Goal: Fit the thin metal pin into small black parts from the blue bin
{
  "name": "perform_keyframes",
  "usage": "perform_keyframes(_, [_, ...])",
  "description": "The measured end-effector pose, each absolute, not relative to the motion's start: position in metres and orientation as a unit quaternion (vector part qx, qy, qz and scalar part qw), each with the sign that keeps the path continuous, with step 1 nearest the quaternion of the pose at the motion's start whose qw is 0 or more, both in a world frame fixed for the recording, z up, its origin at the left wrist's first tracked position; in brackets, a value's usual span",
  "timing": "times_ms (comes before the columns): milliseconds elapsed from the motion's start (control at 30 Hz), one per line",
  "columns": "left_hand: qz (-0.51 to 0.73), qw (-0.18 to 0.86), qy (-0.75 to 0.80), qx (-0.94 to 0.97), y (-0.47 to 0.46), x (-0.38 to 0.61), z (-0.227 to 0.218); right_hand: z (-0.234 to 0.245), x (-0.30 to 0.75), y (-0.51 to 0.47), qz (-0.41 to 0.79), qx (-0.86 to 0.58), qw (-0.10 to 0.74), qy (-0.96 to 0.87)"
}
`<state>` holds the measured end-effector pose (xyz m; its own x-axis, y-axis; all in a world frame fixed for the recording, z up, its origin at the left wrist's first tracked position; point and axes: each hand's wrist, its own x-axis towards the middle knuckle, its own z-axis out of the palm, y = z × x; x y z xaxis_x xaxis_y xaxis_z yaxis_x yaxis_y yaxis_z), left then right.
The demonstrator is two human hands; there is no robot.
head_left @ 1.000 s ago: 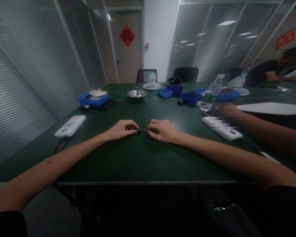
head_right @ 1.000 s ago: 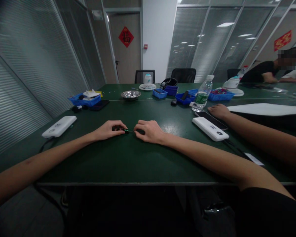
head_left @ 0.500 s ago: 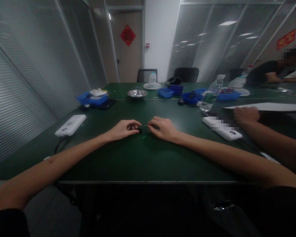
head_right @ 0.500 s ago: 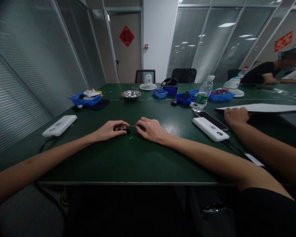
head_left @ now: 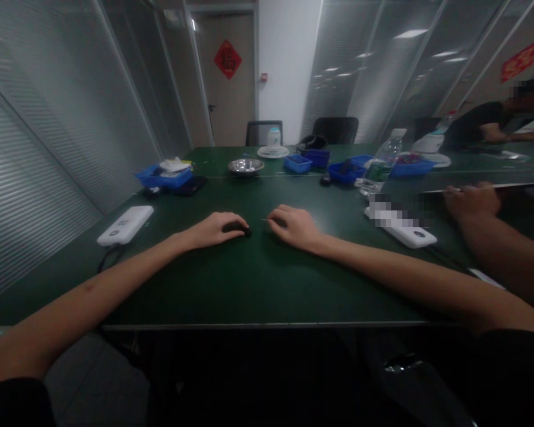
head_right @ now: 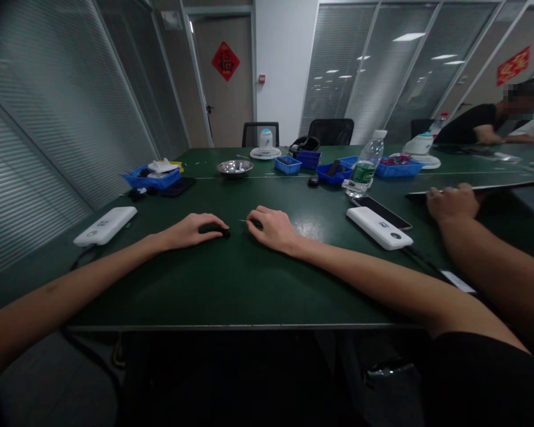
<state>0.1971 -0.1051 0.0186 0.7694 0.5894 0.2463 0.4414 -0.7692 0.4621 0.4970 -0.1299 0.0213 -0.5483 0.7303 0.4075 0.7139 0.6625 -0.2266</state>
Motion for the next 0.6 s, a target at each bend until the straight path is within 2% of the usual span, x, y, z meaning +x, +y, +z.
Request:
perform_keyframes(233, [0.124, 0.009, 0.554, 0.823, -0.040, 0.091, 0.017, 0.020, 0.498, -0.129, 0.018, -0.401, 0.240, -0.884])
perform_keyframes(367, [0.068, -0.091, 0.629, 0.769, -0.026, 0.044, 0.015, 0.019, 0.498, -0.128, 0.016, -0.402, 0.235, -0.885])
perform_keyframes(600, [0.008, -0.087, 0.669, 0.738, -0.021, 0.021, 0.018, 0.020, 0.498, -0.128, 0.017, -0.406, 0.228, -0.885])
